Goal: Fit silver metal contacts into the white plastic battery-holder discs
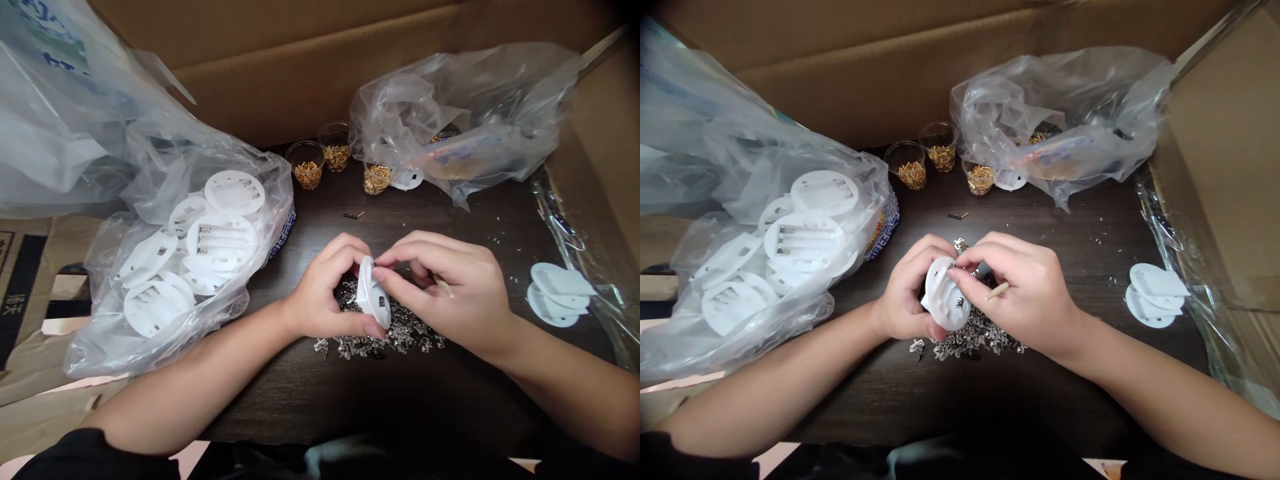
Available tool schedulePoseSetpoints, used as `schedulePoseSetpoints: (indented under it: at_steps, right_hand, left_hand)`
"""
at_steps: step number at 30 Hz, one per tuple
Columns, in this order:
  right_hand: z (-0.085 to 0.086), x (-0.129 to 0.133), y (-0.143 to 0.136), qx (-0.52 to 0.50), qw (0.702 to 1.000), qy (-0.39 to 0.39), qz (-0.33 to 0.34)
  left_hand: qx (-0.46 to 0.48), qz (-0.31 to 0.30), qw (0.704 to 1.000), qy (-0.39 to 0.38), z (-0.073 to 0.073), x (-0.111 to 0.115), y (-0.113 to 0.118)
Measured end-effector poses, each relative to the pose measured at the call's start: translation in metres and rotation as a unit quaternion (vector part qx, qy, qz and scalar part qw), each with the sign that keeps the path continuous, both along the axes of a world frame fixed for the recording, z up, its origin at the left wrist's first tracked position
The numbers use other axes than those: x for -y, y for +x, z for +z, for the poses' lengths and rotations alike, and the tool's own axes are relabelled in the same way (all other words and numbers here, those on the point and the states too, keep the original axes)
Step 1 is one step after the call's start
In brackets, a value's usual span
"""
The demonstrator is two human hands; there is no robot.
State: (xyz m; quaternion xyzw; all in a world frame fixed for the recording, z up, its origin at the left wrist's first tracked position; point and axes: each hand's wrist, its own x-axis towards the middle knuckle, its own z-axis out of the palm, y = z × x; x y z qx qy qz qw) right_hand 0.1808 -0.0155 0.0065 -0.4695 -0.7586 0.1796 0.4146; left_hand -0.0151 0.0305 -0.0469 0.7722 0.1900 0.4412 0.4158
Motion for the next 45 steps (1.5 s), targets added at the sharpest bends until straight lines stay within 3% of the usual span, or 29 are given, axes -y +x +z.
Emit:
schedulePoseSetpoints:
  at_steps: [13, 24, 37, 45]
  right_hand:
    - [0.0018, 0.0000, 0.0042, -0.032, 0.999, 0.010, 0.023]
    - [0.0097, 0.0046, 0.0061, 0.030, 0.998, 0.050, 0.038]
    - [0.0082, 0.0017, 0.0060, 0.008, 0.999, 0.016, 0.027]
    - [0.0071, -0.0034, 0.0070, -0.023, 0.998, 0.006, 0.061]
  left_hand:
    - [0.007, -0.013, 0.999, 0.028, 0.0008, 0.0027, -0.0017]
    - [-0.003, -0.011, 0.999, 0.037, 0.0038, 0.0013, -0.0016]
    - [-0.009, -0.002, 0.997, 0.070, 0.0012, 0.0019, -0.0012]
    - [-0.006, -0.016, 0.998, 0.065, -0.0022, 0.0019, -0.0025]
